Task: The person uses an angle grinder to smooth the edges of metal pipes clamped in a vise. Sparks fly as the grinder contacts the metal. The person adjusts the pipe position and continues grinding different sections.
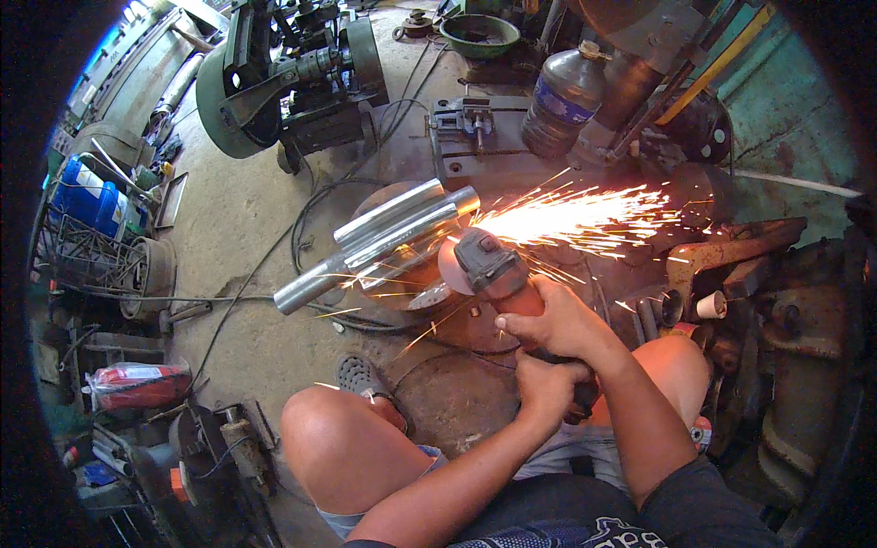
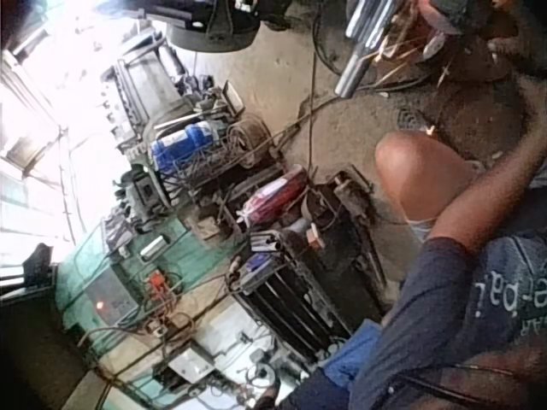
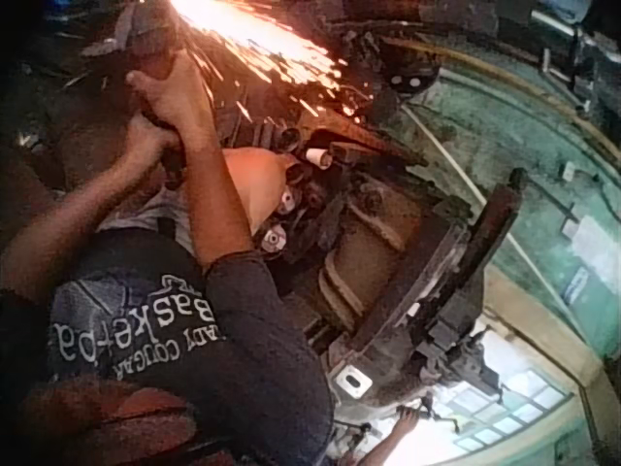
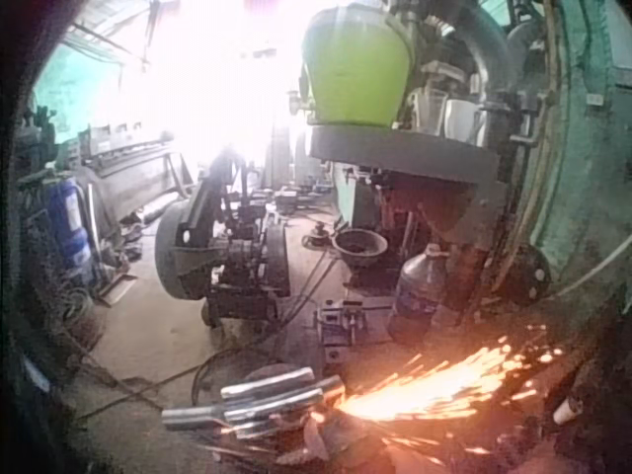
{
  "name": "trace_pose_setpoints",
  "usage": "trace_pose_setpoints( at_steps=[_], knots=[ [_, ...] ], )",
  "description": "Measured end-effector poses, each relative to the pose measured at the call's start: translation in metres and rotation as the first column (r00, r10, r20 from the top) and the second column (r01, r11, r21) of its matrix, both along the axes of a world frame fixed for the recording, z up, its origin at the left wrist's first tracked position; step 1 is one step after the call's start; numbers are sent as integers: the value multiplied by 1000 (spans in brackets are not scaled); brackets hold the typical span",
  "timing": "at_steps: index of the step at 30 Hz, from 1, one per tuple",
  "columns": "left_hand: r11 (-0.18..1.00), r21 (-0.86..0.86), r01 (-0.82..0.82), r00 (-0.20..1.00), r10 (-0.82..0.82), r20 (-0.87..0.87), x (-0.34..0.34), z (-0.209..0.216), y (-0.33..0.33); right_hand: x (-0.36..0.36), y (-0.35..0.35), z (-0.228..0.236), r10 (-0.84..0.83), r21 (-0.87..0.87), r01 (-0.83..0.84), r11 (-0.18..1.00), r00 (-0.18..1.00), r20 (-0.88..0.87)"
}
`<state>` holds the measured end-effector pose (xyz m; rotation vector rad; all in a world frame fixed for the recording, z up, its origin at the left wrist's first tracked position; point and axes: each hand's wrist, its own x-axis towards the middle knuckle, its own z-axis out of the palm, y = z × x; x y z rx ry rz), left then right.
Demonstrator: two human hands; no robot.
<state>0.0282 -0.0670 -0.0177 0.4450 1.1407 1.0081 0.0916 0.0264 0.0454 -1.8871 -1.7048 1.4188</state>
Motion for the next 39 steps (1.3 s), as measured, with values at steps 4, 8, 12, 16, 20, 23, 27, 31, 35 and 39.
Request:
trace_pose_setpoints(
  at_steps=[4, 8, 12, 16, 20, 23, 27, 31, 35, 39],
  knots=[
    [997, -63, 40, 990, -48, -131, -4, 13, 4, 3, 0, -4, 6, 39, -7, 999, 1000, 26],
    [999, -48, 23, 998, -26, -57, -4, 25, 6, 4, 2, -5, 21, 47, -21, 999, 1000, 1],
    [998, -56, 43, 999, -41, 23, -2, 19, 7, 6, 1, 0, 13, 31, -14, 999, 1000, 23],
    [984, -154, 84, 996, -88, -20, 2, 5, 5, 4, 1, 2, -29, 17, 29, 999, 999, -26],
    [985, -133, 109, 993, -114, -30, 5, -6, 1, 3, 2, 0, -34, 26, 34, 999, 999, -23],
    [993, -82, 86, 994, -91, -58, 7, -11, 2, 4, 2, 2, -29, -5, 29, 1000, 1000, 6],
    [980, -134, 150, 984, -162, -80, 5, -9, 3, 4, 3, 5, -22, -3, 22, 1000, 1000, 11],
    [963, -222, 152, 988, -149, 31, 4, -2, 3, 3, 3, 5, -30, -35, 31, 999, 999, 36],
    [997, -73, 18, 999, -15, 35, 1, 9, 4, -1, 2, 2, -10, 24, 10, 1000, 1000, 4],
    [997, -75, 9, 1000, -8, 12, -10, 26, 5, -8, 3, 3, 5, 18, -5, 1000, 1000, -9]
  ],
)
